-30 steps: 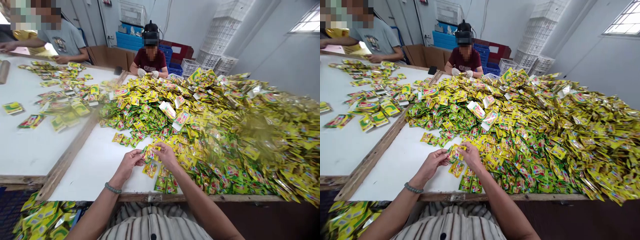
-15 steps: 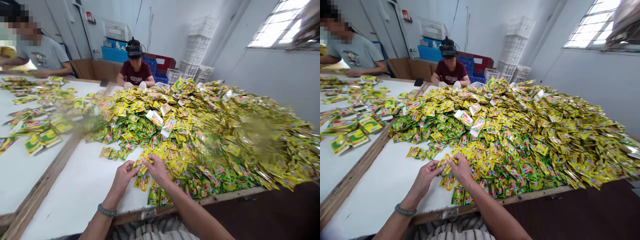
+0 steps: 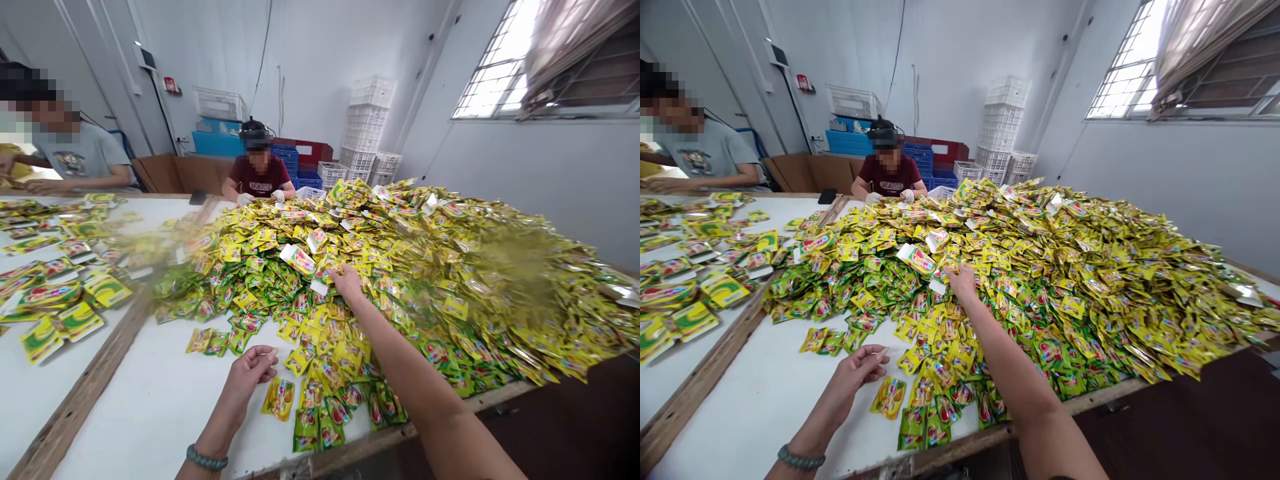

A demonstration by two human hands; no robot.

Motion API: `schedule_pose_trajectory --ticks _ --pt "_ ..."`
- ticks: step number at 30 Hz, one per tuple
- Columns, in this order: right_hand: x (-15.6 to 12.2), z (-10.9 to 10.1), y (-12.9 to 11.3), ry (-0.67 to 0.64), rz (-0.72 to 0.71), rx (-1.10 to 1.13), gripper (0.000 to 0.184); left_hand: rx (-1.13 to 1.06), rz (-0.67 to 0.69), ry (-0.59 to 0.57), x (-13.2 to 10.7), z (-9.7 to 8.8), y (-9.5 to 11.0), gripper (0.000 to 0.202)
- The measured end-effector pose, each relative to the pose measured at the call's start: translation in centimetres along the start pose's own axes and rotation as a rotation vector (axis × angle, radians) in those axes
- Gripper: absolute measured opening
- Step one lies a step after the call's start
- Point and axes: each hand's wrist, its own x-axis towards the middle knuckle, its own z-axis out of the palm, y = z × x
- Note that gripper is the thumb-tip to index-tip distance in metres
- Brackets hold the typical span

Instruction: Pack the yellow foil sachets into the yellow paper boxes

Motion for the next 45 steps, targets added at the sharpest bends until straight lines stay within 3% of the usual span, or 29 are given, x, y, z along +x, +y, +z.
schedule_pose_trajectory --ticks 2,5,8,10,12,14,16,18,21,24,26,31,35,37,41,45 --pt "0.8 0.5 0.4 -0.006 -0.004 -0.050 0.032 -0.001 0.003 -0.009 0.1 0.2 -0.4 0.052" --pt "-0.4 1.8 0.4 -0.035 -0.010 -0.109 0.026 0.018 0.019 0.021 0.3 0.0 -0.3 0.053" --pt "-3.6 2.9 -0.5 -0.120 -0.194 -0.203 0.018 0.062 0.074 0.123 0.3 -1.3 0.5 0.059" --pt "-6.3 3.5 -1.4 -0.302 -0.450 -0.271 0.014 0.168 0.208 0.227 0.1 -2.5 1.3 0.065" --pt "-9.2 4.3 -2.1 -0.568 -0.684 -0.321 0.016 0.372 0.390 0.259 -0.4 -3.5 2.3 0.074" --pt "-11.8 5.4 -2.4 -0.786 -0.826 -0.361 0.018 0.595 0.521 0.155 -0.9 -4.3 3.0 0.072" --pt "-13.6 6.3 -2.0 -0.891 -0.860 -0.324 0.016 0.755 0.507 -0.007 -1.3 -5.0 3.1 0.054" --pt "-14.4 6.7 -1.3 -0.833 -0.755 -0.211 0.011 0.850 0.401 -0.050 -1.8 -5.7 2.5 0.042" --pt "-14.6 6.2 -0.2 -0.600 -0.343 0.002 0.018 0.876 0.248 0.038 -2.4 -6.8 0.8 0.044" --pt "-14.8 5.4 0.2 -0.478 0.095 0.219 0.033 0.640 0.152 0.019 -2.9 -7.2 -1.0 0.043" --pt "-15.2 5.5 0.1 -0.458 0.231 0.320 0.041 0.414 0.106 0.028 -2.9 -6.8 -2.0 0.043" --pt "-15.8 6.5 0.1 -0.499 0.244 0.400 0.041 0.058 0.112 0.138 -3.2 -5.1 -2.8 0.048" --pt "-15.4 6.1 0.2 -0.663 0.240 0.373 0.038 -0.069 0.116 0.140 -3.7 -4.2 -2.8 0.047" --pt "-15.2 5.8 0.2 -0.680 0.236 0.333 0.035 -0.096 0.118 0.137 -3.8 -4.0 -2.8 0.046" --pt "-15.0 5.9 0.1 -0.612 0.184 0.274 0.029 -0.109 0.115 0.040 -3.7 -3.8 -2.4 0.041" --pt "-15.2 6.2 -0.5 -0.577 0.036 0.186 0.029 -0.095 0.030 -0.071 -3.7 -3.5 -1.7 0.040"
